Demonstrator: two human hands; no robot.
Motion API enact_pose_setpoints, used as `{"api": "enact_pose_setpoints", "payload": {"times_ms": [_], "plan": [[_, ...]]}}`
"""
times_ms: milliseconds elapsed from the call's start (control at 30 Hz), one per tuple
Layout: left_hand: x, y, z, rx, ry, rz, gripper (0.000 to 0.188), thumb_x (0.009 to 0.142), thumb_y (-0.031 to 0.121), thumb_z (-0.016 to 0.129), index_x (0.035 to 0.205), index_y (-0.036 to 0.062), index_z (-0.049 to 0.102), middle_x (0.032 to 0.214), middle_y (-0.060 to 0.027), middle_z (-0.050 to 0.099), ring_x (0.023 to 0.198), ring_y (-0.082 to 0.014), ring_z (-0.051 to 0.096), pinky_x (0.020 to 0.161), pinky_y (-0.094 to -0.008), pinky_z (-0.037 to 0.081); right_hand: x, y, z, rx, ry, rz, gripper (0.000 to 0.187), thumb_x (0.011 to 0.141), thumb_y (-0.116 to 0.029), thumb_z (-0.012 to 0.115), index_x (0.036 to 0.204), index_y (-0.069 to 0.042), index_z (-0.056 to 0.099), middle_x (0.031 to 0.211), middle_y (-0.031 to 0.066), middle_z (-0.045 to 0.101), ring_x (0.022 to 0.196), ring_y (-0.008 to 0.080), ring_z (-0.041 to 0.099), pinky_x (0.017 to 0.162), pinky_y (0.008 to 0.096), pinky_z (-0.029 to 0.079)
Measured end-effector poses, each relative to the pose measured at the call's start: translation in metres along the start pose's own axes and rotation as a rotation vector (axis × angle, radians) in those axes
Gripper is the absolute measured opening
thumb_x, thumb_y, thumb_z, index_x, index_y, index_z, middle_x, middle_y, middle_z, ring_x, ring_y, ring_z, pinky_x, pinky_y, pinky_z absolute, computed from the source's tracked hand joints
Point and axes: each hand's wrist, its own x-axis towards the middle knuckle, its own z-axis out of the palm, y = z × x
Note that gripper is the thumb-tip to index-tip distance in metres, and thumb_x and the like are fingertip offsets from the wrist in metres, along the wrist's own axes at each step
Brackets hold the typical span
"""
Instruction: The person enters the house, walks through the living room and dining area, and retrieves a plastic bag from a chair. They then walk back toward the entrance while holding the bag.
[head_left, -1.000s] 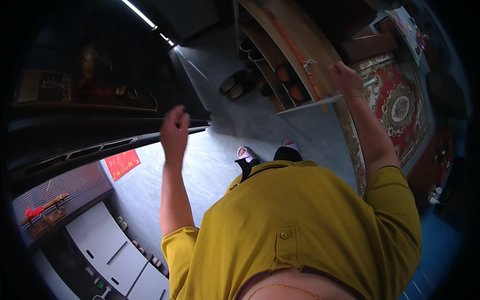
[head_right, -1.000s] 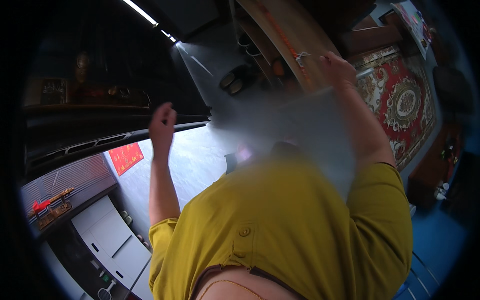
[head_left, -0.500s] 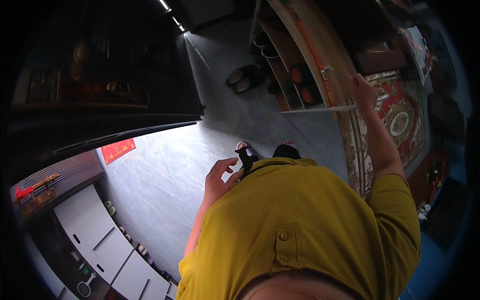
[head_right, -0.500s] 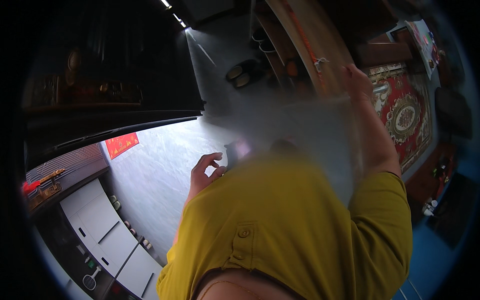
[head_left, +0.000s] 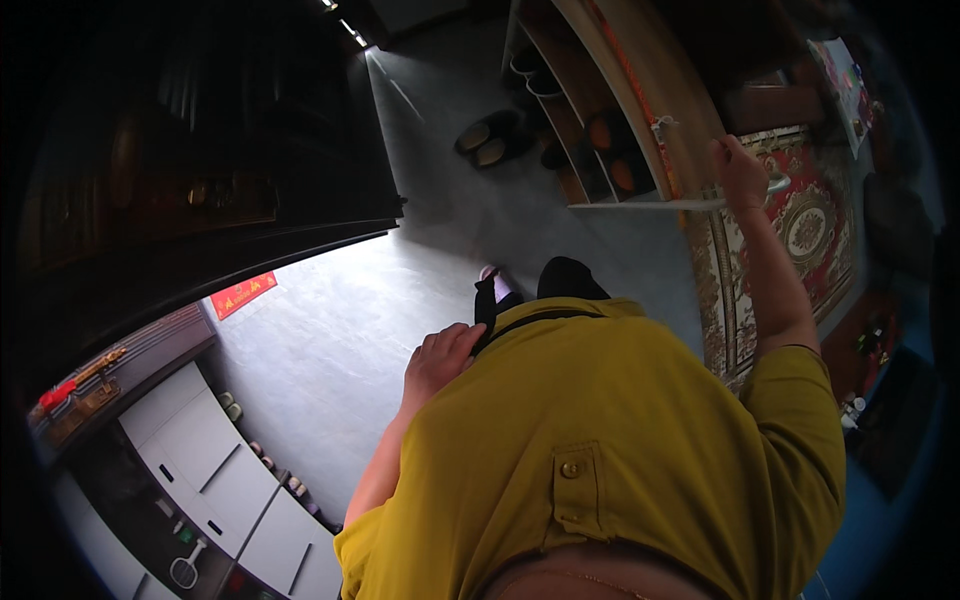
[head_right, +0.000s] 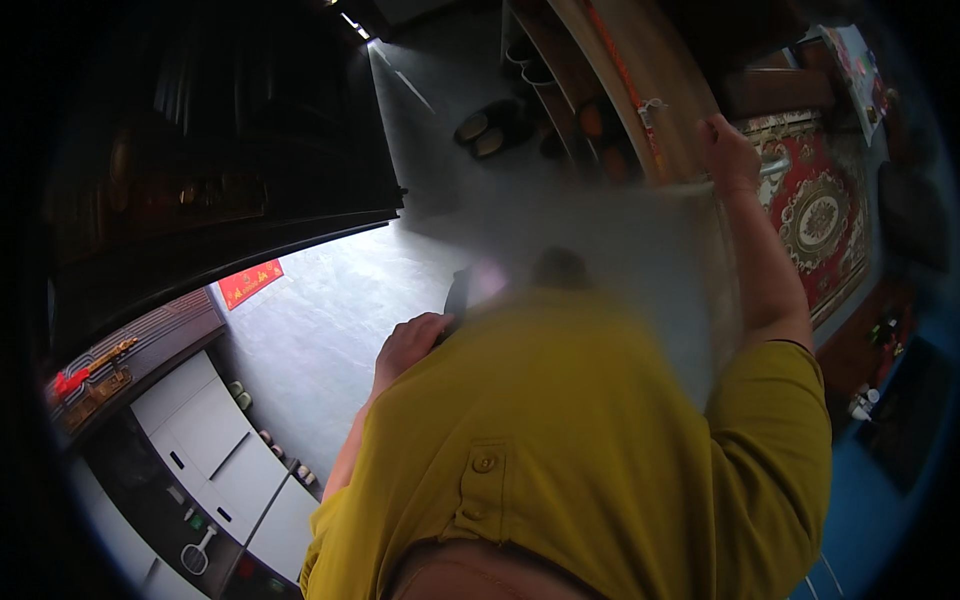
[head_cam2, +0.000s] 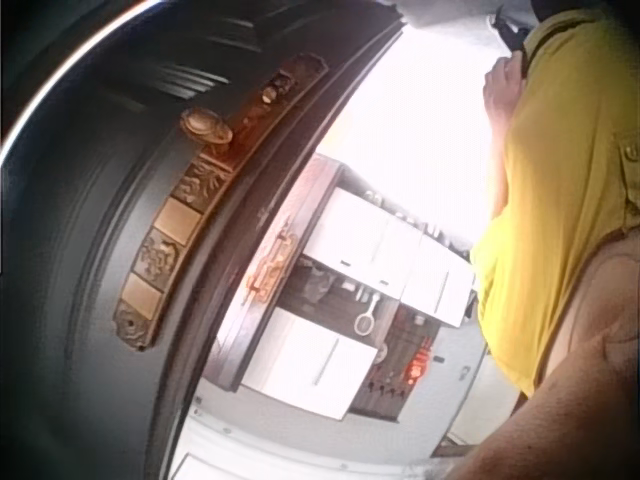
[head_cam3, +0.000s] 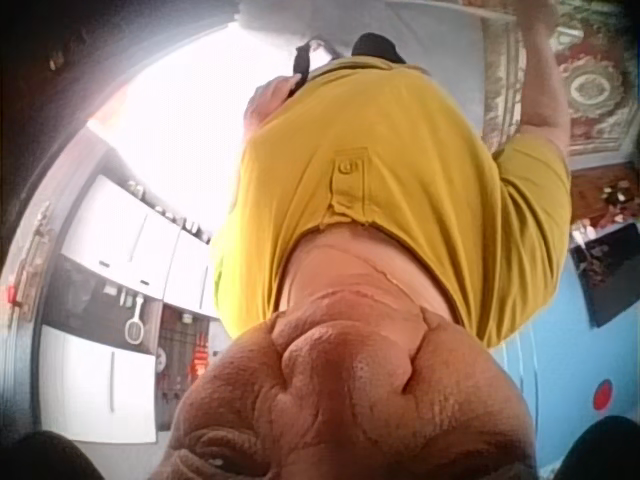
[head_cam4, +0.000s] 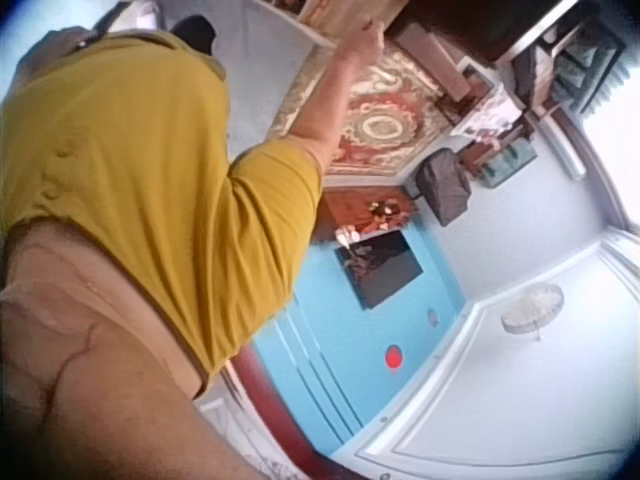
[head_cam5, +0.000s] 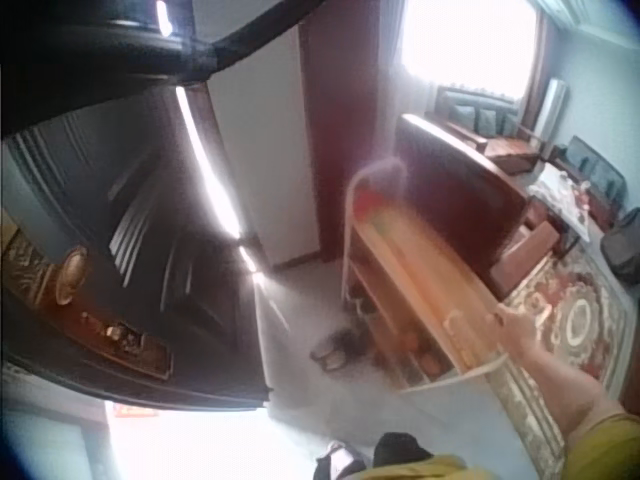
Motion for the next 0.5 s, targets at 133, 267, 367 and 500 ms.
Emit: {"api": "enact_pose_setpoints", "payload": {"times_ms": [133,267,367,500], "plan": [[0.008,-0.018,0.012,0.240,-0.080,-0.031,0.049,0.073,0.017,0.054,0.121,0.0188,0.046,0.107,-0.0023,0.052,0.090,-0.0227,0.051,0.073,-0.0352,0.042,0.001,-0.002,-0.005,0.035,0.025,-0.021,0.023,0.085,-0.040,0.048,0.086,-0.017,0.055,0.081,0.0077,0.063,0.074,0.0321,0.060,0.058,0.0421,0.047],[0.034,-0.020,0.006,0.190,-0.071,-0.065,0.049,0.072,0.021,0.057,0.119,0.0162,0.047,0.110,-0.0040,0.052,0.091,-0.0251,0.051,0.073,-0.0359,0.041,0.000,-0.005,-0.006,0.040,0.021,-0.012,0.023,0.086,-0.039,0.049,0.087,-0.017,0.056,0.078,0.0070,0.063,0.072,0.0303,0.060,0.057,0.0395,0.047],[0.058,-0.006,-0.001,0.073,0.070,-0.037,0.049,0.069,0.020,0.063,0.116,0.0122,0.049,0.112,-0.0067,0.053,0.092,-0.0281,0.052,0.077,-0.0357,0.041,-0.003,-0.009,-0.019,0.089,0.117,-0.057,0.021,0.086,-0.035,0.052,0.088,-0.015,0.058,0.072,0.0086,0.062,0.067,0.0284,0.061,0.054,0.0359,0.046],[0.090,-0.013,0.009,-0.054,0.013,-0.035,0.050,0.063,0.012,0.069,0.110,0.0111,0.054,0.107,-0.0066,0.054,0.096,-0.0256,0.052,0.082,-0.0352,0.041,-0.005,-0.020,-0.026,0.191,0.175,-0.098,0.012,0.084,-0.024,0.057,0.088,-0.012,0.060,0.072,0.0062,0.063,0.064,0.0208,0.062,0.054,0.0297,0.047]]}}
